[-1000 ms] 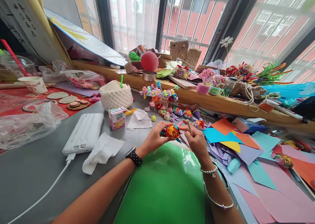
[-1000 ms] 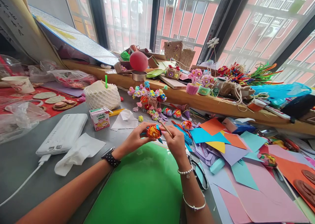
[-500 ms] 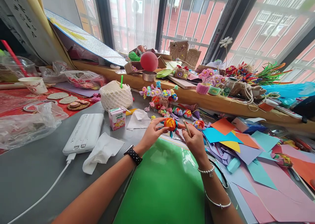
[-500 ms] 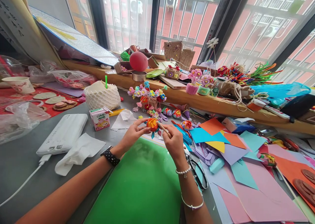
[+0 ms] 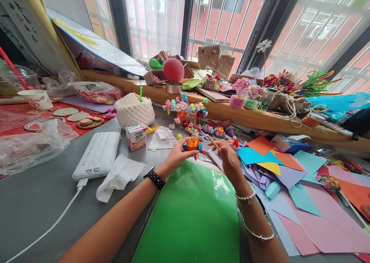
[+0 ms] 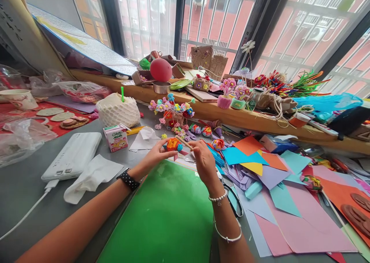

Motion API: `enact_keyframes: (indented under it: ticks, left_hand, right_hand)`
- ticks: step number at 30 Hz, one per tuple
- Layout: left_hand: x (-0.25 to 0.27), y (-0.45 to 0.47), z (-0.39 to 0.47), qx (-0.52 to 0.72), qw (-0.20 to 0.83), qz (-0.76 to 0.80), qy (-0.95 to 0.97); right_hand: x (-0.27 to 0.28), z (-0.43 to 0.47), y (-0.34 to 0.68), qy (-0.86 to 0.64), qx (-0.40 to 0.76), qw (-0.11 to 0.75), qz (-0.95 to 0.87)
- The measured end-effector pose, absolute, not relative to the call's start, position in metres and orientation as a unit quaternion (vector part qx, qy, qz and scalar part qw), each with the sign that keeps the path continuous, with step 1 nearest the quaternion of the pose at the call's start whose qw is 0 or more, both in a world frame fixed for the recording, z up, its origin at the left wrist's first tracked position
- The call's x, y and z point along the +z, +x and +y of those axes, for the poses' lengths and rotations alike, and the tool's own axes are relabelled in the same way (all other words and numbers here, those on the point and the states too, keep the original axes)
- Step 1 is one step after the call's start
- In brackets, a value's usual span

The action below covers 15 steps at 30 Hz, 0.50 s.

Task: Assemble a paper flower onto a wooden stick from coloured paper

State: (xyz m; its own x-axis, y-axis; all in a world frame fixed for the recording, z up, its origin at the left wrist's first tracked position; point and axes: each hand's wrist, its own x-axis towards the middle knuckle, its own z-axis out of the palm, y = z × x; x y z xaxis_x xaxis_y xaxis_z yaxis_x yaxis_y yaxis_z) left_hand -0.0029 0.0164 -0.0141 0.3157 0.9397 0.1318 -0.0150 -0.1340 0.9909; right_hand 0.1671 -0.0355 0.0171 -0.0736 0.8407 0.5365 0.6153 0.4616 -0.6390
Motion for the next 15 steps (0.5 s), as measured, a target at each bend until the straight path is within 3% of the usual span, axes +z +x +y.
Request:
enact_keyframes:
  ticks: [4,15]
  left_hand:
    - [-0.006,-0.007,0.016,0.380,0.612,0.347,0.600]
    - [0.003,-0.012,0.013,0.307,0.644,0.315,0.626]
  right_hand:
    - [0.018,-0.036,0.176,-0.544,0.142,0.417,-0.714]
    - [0.019,-0.036,0.173,-0.496,0.173,0.381,-0.761]
